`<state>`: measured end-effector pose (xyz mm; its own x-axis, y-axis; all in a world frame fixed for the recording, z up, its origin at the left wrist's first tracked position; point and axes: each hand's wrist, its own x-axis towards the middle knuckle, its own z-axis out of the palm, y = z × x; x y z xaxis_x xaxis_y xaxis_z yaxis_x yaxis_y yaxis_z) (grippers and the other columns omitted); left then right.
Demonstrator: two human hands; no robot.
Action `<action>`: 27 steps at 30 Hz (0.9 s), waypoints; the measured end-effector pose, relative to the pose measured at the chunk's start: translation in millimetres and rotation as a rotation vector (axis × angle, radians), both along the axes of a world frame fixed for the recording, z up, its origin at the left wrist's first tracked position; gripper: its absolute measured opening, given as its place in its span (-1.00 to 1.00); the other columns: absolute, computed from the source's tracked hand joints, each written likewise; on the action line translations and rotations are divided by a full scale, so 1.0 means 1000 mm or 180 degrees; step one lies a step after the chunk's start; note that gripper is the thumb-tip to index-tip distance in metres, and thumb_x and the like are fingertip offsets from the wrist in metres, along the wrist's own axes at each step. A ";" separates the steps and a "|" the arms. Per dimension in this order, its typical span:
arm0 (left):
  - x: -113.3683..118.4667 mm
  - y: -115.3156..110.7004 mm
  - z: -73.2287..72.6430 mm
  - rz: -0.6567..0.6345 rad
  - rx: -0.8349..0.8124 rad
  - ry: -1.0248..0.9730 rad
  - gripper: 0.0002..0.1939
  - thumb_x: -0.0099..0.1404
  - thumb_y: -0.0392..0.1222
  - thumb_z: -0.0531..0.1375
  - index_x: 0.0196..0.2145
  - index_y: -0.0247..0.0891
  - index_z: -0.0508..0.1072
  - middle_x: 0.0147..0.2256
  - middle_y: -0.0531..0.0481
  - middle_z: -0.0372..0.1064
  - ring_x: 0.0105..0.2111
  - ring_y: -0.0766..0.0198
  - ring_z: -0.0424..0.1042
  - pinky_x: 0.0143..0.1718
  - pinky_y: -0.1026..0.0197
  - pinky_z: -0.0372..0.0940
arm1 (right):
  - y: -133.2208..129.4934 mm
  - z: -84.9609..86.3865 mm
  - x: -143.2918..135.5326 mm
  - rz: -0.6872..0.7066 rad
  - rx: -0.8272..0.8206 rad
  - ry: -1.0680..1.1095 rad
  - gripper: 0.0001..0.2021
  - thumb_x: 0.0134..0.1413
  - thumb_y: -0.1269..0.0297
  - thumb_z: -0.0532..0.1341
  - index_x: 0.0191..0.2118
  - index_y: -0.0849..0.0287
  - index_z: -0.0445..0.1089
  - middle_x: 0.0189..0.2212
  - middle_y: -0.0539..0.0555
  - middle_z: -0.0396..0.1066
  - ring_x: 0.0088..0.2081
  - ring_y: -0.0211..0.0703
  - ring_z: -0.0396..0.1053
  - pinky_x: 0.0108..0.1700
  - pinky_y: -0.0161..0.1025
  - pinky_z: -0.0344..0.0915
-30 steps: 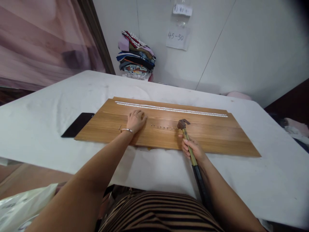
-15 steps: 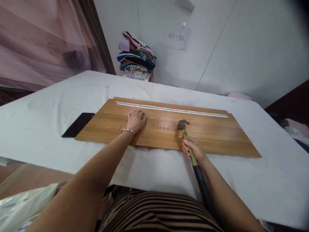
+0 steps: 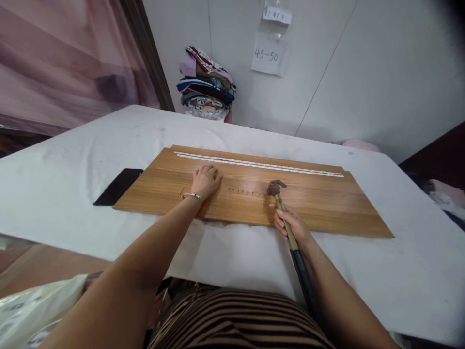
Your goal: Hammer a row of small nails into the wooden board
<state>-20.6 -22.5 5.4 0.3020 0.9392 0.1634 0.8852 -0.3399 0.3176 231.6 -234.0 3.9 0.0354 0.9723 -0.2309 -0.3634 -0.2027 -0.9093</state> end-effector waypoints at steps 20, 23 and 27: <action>0.000 0.000 0.000 0.0003 0.0014 -0.0025 -0.61 0.42 -0.05 0.06 0.06 -0.17 0.53 0.24 -0.17 0.38 0.27 -0.08 0.27 0.31 -0.14 0.12 | 0.000 0.000 0.001 0.0052 0.0019 -0.0076 -0.61 0.02 0.05 0.38 -0.09 0.13 0.40 -0.66 -0.22 0.18 -0.76 -0.38 0.02 -0.78 -0.40 0.00; 0.000 0.000 0.000 0.0008 0.0009 -0.0009 -0.61 0.42 -0.05 0.05 0.05 -0.19 0.53 0.24 -0.18 0.38 0.27 -0.07 0.27 0.31 -0.13 0.11 | 0.000 0.001 0.000 0.0073 -0.0001 -0.0067 -0.60 0.02 0.04 0.38 -0.08 0.13 0.39 -0.66 -0.23 0.16 -0.76 -0.38 0.02 -0.78 -0.40 0.00; 0.001 0.000 0.000 0.0012 -0.0035 0.0002 -0.60 0.42 -0.05 0.05 0.07 -0.22 0.52 0.25 -0.20 0.37 0.27 -0.06 0.27 0.33 -0.12 0.10 | 0.000 0.002 0.000 0.0049 0.0075 -0.0106 -0.61 0.04 0.06 0.37 -0.06 0.13 0.39 -0.66 -0.22 0.18 -0.76 -0.37 0.03 -0.77 -0.40 0.00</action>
